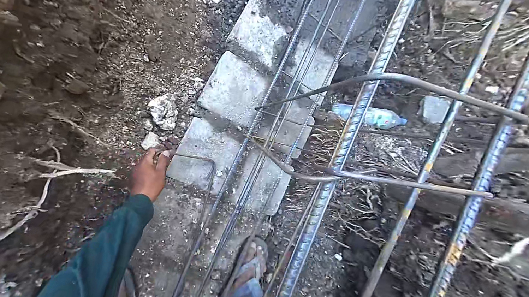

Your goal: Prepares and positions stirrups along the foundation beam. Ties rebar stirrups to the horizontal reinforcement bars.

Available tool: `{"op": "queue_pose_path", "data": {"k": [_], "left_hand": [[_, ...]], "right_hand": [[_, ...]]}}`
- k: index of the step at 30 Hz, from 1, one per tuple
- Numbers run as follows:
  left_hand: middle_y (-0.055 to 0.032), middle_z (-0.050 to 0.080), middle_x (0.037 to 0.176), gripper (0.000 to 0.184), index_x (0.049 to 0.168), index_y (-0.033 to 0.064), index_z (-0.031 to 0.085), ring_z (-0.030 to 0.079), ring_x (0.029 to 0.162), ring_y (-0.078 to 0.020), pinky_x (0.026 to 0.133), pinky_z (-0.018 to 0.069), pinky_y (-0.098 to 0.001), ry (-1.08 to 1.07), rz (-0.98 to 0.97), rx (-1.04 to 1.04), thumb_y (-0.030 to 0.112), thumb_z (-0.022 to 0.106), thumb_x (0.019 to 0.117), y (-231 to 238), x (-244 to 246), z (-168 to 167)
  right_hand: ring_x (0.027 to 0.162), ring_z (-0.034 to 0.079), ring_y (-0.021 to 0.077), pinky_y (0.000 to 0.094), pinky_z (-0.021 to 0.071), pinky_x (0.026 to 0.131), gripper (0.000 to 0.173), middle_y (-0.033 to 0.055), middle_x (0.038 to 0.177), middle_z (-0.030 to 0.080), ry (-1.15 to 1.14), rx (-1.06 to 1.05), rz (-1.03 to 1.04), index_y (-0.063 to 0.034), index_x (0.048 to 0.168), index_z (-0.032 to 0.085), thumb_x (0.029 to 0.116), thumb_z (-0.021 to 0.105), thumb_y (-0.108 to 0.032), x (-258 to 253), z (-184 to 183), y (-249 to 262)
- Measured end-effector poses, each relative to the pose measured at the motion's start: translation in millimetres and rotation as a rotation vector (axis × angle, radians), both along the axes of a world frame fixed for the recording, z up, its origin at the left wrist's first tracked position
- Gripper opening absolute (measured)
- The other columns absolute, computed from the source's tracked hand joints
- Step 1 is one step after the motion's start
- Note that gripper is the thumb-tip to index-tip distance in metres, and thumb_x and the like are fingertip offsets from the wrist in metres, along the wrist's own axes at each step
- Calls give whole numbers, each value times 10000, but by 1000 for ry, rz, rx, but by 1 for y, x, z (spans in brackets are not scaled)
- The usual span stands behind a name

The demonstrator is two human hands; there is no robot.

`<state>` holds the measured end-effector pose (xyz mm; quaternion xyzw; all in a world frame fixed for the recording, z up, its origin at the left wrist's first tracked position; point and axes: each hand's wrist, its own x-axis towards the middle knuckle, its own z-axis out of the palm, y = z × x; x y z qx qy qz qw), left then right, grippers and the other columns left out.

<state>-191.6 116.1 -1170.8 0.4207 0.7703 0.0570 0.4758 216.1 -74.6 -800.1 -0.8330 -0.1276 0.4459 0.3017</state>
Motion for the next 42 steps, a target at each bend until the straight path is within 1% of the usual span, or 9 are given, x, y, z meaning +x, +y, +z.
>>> {"op": "queue_pose_path", "data": {"k": [5,10,16,19,25,28,31,37,42], "left_hand": [[-268,646,1274,456,1469,179,541,625,1157,-495,962,451,-726,103,-258,0,409,494,1078,9,-1,1],[-226,680,995,291,1268,77,656,645,872,-385,808,489,-628,-12,-291,57,237,477,1104,32,-16,37],[-101,637,865,243,1214,48,662,554,681,-180,665,490,-432,-64,-358,117,149,479,1090,66,-34,89],[-26,605,803,223,1205,89,673,505,619,-101,599,457,-326,-109,-371,97,159,507,1073,74,-23,107],[8,498,633,250,1191,106,669,358,417,-66,393,348,-242,-244,-331,-16,225,474,1090,78,-32,50],[-97,629,808,262,1203,44,656,536,631,-201,625,478,-445,-36,-422,113,244,607,1042,59,-23,31],[-170,644,883,572,1236,59,615,619,775,-356,731,504,-621,198,-368,77,455,807,871,37,3,28],[-201,686,1020,539,1193,9,645,655,952,-366,865,501,-614,237,-132,52,381,841,855,23,21,14],[-213,686,1050,546,1194,-15,639,656,994,-364,908,503,-595,267,-53,66,334,860,837,25,14,-2]], "right_hand": [[892,699,243,422,588,785,348,179,1113,687,92,-370,66,34,1380,537,1105,421,-144,-28,-217,28],[1012,684,250,409,562,889,355,191,1212,669,288,-364,461,-5,1386,576,1087,479,-169,-70,-306,52],[948,681,238,410,565,826,364,176,1218,662,574,-223,630,-14,1401,563,1100,445,-182,-111,-330,73],[1141,662,271,447,546,968,425,194,1357,619,725,-79,540,2,1464,498,1071,483,-157,-138,-347,85],[1319,573,281,462,488,1067,509,186,1511,513,847,-24,469,-22,1564,345,1090,466,-160,-180,-368,97],[977,651,199,387,549,892,393,141,1142,640,844,8,377,3,1459,428,1105,416,-169,-187,-375,93],[747,683,169,357,596,778,324,77,842,647,751,-55,390,4,1311,497,1131,350,-223,-195,-376,95],[1234,633,325,480,479,1079,455,231,1319,632,328,-450,788,20,1464,460,1124,403,-277,-189,-338,124],[1296,594,339,498,455,1106,425,229,1374,610,260,-498,812,1,1439,516,1107,437,-253,-188,-333,122]]}}
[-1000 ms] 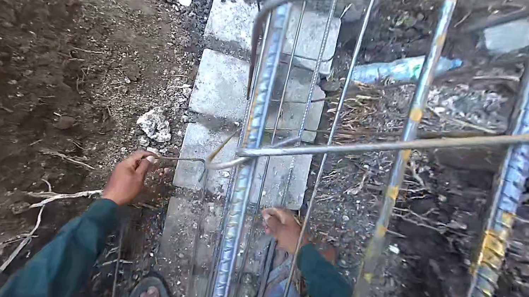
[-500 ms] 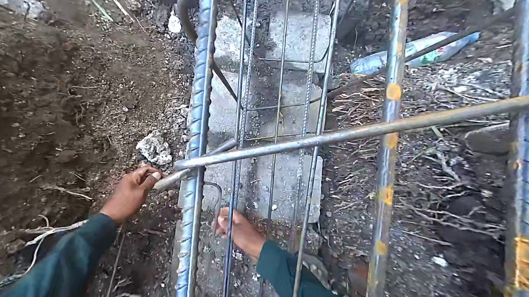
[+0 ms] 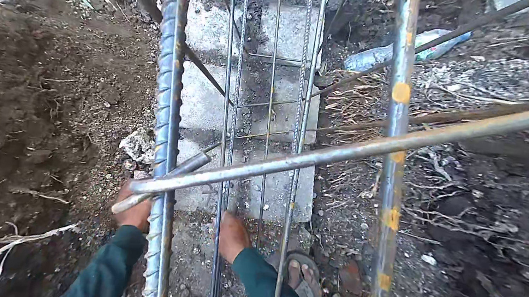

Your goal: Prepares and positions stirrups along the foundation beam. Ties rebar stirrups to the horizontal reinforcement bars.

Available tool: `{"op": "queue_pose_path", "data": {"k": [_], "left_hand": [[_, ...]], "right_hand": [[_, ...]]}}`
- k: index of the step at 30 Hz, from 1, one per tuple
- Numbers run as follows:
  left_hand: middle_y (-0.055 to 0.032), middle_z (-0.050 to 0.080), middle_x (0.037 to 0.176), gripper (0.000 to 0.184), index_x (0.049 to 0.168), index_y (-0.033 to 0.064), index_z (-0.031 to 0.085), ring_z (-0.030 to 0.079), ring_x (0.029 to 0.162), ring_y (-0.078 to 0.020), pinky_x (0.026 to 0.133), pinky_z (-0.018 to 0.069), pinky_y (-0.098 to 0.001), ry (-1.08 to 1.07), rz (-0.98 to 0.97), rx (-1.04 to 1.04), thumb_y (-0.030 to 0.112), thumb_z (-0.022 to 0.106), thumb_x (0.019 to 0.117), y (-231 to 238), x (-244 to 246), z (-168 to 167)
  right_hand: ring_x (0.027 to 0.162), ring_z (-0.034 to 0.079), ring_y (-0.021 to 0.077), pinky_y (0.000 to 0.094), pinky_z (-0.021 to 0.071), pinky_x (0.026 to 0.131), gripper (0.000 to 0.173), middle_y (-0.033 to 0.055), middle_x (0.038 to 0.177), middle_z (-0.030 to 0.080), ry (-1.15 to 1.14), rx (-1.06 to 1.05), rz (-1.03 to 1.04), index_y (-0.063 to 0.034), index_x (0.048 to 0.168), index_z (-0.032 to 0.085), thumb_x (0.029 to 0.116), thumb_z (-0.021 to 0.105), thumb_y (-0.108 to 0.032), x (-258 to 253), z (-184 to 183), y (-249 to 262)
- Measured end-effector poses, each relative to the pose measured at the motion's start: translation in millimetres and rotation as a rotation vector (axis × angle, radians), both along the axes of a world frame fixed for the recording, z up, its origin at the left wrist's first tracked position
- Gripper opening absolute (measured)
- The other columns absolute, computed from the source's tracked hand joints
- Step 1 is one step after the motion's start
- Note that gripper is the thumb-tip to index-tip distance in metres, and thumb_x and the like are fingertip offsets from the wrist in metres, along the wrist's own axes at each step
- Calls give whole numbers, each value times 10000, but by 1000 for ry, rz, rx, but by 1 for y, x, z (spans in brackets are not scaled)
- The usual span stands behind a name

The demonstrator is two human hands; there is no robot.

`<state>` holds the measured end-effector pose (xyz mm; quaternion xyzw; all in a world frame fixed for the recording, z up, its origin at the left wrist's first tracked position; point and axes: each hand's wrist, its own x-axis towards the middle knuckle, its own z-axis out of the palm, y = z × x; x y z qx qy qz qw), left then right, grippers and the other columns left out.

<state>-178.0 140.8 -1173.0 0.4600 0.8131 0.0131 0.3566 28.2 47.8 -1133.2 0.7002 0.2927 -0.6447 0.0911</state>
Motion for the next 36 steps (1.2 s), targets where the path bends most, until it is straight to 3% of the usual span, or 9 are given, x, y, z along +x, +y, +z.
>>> {"op": "queue_pose_path", "data": {"k": [5,12,15,20,24,28,30,32,36], "left_hand": [[-234,689,1095,542,1205,-27,660,641,1036,-407,917,482,-631,-111,-92,-25,294,870,823,-1,60,-31],[-234,668,1172,320,1204,19,673,631,1113,-396,976,473,-622,-362,-271,-88,153,758,926,0,116,-48],[-236,690,1068,277,1176,13,673,662,995,-388,885,505,-618,-358,-198,-110,136,725,933,-2,114,-51],[-207,711,1098,311,1166,32,696,670,1059,-385,942,496,-630,-296,-166,-126,182,768,903,-1,125,-47],[-181,711,1033,349,1207,2,662,680,952,-310,884,528,-554,-410,-110,-77,154,759,909,-4,136,-58],[-171,668,1099,306,1318,-40,577,616,903,-182,863,508,-378,-545,54,-122,45,573,1024,2,152,-11],[-220,670,1198,335,1381,-22,559,655,1038,-286,950,508,-461,-514,24,-196,49,523,1056,9,158,-7],[-230,664,1229,339,1396,-3,551,657,1099,-330,993,498,-505,-496,-34,-194,82,476,1077,3,157,-34],[-197,707,1130,330,1316,5,611,703,975,-282,899,560,-487,-588,6,-49,155,438,1078,-21,150,-85]], "right_hand": [[998,721,289,476,567,918,398,157,1104,725,-91,-60,-279,-36,1351,572,1107,433,-319,34,-37,-44],[933,741,305,469,604,863,361,195,1073,722,-93,-102,-603,15,1355,518,1129,408,-245,67,-2,-71],[931,748,297,470,609,857,401,181,1077,735,-131,-104,-579,-11,1394,523,1129,406,-288,71,-12,-76],[1070,709,305,482,548,962,414,176,1184,714,-249,-163,-313,-23,1356,569,1124,399,-321,82,-22,-55],[1061,713,298,482,549,962,382,173,1166,718,-319,-169,-253,-20,1334,586,1109,428,-285,90,-18,-50],[944,737,302,478,575,893,416,180,1096,737,-327,-138,-350,10,1325,592,1123,405,-302,99,-19,-63],[889,737,310,483,586,846,403,190,1058,737,-313,-127,-425,7,1319,591,1119,424,-300,101,-24,-67],[873,740,322,497,595,826,409,201,1040,736,-299,-129,-490,11,1334,563,1121,423,-308,106,-35,-80],[857,733,297,485,588,823,420,162,1025,738,-354,-152,-458,-26,1330,574,1130,376,-338,119,-33,-93]]}}
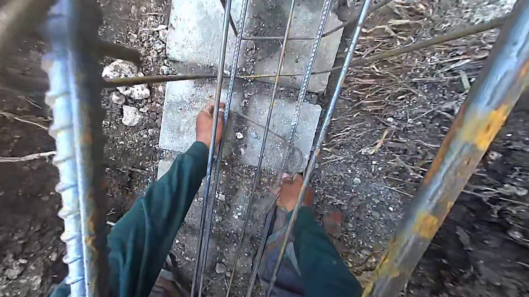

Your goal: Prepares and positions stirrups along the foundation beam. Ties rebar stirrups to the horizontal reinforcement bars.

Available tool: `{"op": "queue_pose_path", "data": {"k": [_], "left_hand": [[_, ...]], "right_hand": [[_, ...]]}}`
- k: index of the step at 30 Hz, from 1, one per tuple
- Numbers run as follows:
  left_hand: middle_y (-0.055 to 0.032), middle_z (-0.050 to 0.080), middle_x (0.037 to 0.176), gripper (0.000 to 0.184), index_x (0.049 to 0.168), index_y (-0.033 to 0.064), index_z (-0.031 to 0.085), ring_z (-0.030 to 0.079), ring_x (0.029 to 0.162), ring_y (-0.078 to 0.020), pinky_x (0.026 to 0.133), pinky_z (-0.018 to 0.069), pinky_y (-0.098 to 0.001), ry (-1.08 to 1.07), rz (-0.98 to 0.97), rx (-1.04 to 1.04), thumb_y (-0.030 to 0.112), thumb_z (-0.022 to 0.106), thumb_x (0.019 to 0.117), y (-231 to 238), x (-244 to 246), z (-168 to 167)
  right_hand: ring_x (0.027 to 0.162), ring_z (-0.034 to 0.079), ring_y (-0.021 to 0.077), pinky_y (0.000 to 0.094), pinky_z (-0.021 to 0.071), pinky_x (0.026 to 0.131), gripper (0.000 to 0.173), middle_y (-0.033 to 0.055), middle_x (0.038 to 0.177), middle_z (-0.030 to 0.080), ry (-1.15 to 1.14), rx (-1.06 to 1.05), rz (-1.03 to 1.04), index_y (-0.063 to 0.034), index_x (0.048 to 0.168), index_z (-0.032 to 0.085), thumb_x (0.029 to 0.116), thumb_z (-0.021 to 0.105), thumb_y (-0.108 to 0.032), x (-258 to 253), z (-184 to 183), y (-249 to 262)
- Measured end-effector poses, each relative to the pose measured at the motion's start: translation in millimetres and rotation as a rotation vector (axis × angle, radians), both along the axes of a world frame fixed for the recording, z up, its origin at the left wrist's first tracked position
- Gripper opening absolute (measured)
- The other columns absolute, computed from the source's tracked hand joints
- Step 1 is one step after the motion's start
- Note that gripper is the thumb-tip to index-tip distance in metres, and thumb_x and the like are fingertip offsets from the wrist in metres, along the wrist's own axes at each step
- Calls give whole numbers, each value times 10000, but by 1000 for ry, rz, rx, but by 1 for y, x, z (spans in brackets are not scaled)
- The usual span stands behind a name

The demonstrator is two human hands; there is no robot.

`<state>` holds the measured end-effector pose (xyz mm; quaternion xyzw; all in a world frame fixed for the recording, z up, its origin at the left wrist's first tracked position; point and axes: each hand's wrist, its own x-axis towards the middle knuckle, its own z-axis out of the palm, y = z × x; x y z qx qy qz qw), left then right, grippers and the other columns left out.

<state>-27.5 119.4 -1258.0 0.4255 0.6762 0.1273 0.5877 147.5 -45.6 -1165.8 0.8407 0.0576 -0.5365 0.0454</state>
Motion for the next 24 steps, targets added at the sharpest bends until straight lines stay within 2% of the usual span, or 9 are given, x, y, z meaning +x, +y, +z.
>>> {"op": "queue_pose_path", "data": {"k": [2,4,6,9,11,14,16,20,24], "left_hand": [[-180,709,1156,370,1306,-21,605,698,995,-243,913,553,-440,-67,44,-87,206,381,1119,-4,-2,17],[-158,710,1155,417,1296,-25,588,723,940,-201,837,597,-386,-127,84,-166,273,345,1134,-12,-3,26],[-190,700,1147,470,1292,-24,611,706,966,-252,879,575,-453,-59,-8,-139,338,363,1126,-26,-12,30],[-204,680,1034,389,1261,3,631,656,941,-309,888,520,-544,90,-136,-102,316,470,1095,-47,-23,71],[-202,673,1033,357,1281,3,609,647,918,-306,858,516,-539,118,-173,-140,282,505,1084,-71,-37,98],[-225,683,1205,394,1389,30,566,678,1033,-364,909,528,-579,174,-268,-239,277,512,1087,-114,-69,107],[-222,655,1285,372,1398,11,565,653,1148,-348,1016,499,-546,205,-270,-330,202,505,1084,-137,-86,115],[-268,639,1294,362,1350,-82,571,628,1205,-347,1069,468,-488,217,-232,-425,138,507,1069,-181,-111,143],[-221,635,1342,388,1373,3,593,605,1261,-343,1109,437,-521,279,-401,-500,221,535,1057,-217,-127,161]], "right_hand": [[930,736,319,513,576,881,441,174,1052,744,-29,-3,38,-11,1284,609,1125,391,-360,3,8,0],[1042,717,345,538,547,963,436,194,1142,731,-50,-28,49,1,1313,610,1117,407,-330,14,16,-4],[1081,697,356,519,543,974,413,240,1213,685,-45,-44,-73,35,1370,555,1126,399,-259,31,24,-16],[931,730,321,470,605,816,411,242,1143,694,-2,2,-329,35,1411,480,1137,374,-252,65,9,-63],[943,710,320,458,589,835,440,265,1175,659,57,13,-436,53,1427,429,1149,317,-270,71,22,-84],[803,721,304,436,614,711,364,248,1027,684,-1,107,-541,50,1365,473,1138,361,-211,57,65,-91],[813,740,315,448,630,714,352,246,1053,704,-31,103,-567,24,1406,472,1124,413,-177,50,87,-93],[816,713,284,439,614,719,344,214,1030,670,-10,146,-675,36,1333,508,1119,447,-227,24,132,-84],[816,730,319,464,631,733,342,249,1052,675,4,216,-745,67,1300,520,1117,457,-214,8,153,-88]]}}
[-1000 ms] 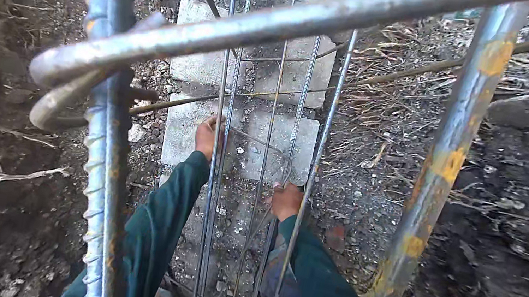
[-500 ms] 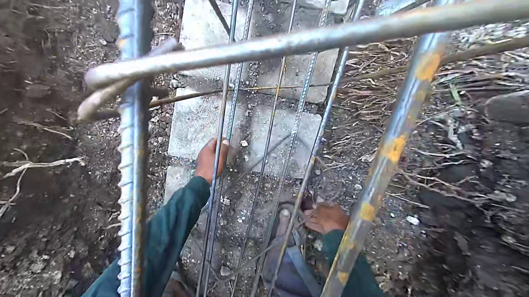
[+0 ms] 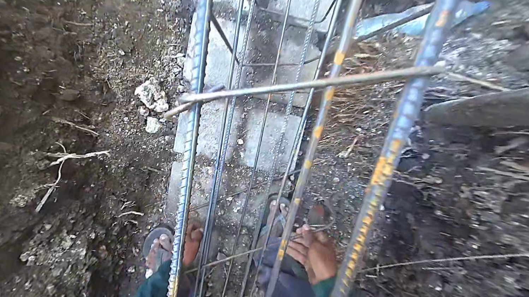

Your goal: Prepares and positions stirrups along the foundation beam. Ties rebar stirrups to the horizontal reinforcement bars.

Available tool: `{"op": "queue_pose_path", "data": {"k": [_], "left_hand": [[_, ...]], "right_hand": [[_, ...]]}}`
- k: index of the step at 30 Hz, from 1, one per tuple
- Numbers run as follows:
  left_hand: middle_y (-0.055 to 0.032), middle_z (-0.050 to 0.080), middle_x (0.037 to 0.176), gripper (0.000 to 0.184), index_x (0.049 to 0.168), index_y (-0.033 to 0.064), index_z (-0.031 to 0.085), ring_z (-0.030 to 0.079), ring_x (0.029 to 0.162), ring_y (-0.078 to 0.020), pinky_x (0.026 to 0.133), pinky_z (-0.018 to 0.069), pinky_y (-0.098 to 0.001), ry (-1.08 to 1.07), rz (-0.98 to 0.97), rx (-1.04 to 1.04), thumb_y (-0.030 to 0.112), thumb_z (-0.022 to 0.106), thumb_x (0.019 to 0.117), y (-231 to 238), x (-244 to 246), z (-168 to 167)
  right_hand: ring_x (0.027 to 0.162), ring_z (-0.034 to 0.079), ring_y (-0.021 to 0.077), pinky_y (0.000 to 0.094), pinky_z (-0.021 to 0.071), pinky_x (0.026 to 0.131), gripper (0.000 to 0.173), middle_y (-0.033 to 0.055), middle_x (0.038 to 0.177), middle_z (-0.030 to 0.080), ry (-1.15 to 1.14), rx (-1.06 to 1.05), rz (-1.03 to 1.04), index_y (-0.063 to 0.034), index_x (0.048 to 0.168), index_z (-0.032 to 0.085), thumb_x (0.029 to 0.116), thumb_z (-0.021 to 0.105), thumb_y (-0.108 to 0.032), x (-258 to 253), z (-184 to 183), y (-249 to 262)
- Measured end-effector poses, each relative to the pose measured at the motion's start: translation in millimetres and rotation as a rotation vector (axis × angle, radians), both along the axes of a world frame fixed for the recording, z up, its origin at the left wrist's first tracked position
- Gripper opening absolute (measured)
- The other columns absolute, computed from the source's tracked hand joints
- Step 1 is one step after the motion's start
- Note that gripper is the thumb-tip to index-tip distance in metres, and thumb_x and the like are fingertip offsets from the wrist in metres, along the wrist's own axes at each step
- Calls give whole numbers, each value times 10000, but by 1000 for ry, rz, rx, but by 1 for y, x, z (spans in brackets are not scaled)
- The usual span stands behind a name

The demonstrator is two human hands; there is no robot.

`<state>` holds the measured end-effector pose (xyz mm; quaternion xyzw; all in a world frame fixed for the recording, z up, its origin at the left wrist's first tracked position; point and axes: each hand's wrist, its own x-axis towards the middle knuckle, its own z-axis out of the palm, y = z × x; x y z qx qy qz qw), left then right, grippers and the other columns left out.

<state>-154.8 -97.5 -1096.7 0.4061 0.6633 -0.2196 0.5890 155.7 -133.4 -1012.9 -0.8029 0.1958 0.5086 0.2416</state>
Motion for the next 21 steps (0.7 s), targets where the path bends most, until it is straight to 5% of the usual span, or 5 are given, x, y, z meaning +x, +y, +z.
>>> {"op": "queue_pose_path", "data": {"k": [6,16,21], "left_hand": [[-157,646,1374,420,1403,155,629,603,1284,-361,1105,436,-590,128,-48,-76,359,550,1044,-52,-26,-23],[-249,662,1292,482,1250,8,687,597,1269,-409,1094,409,-608,165,-264,-256,365,399,1101,-56,-15,16],[-204,682,1275,418,1290,81,678,626,1227,-379,1062,430,-612,94,-230,-250,331,403,1100,-55,-17,15]], "right_hand": [[802,739,304,446,636,714,322,225,1003,704,-21,69,-66,49,1301,509,1120,445,-210,-13,20,0],[812,746,293,425,627,724,335,222,1032,718,6,18,-36,43,1313,501,1136,393,-219,-14,26,-5],[851,734,284,431,615,766,342,234,1092,691,35,-62,166,58,1364,480,1135,385,-177,6,-9,3]]}}
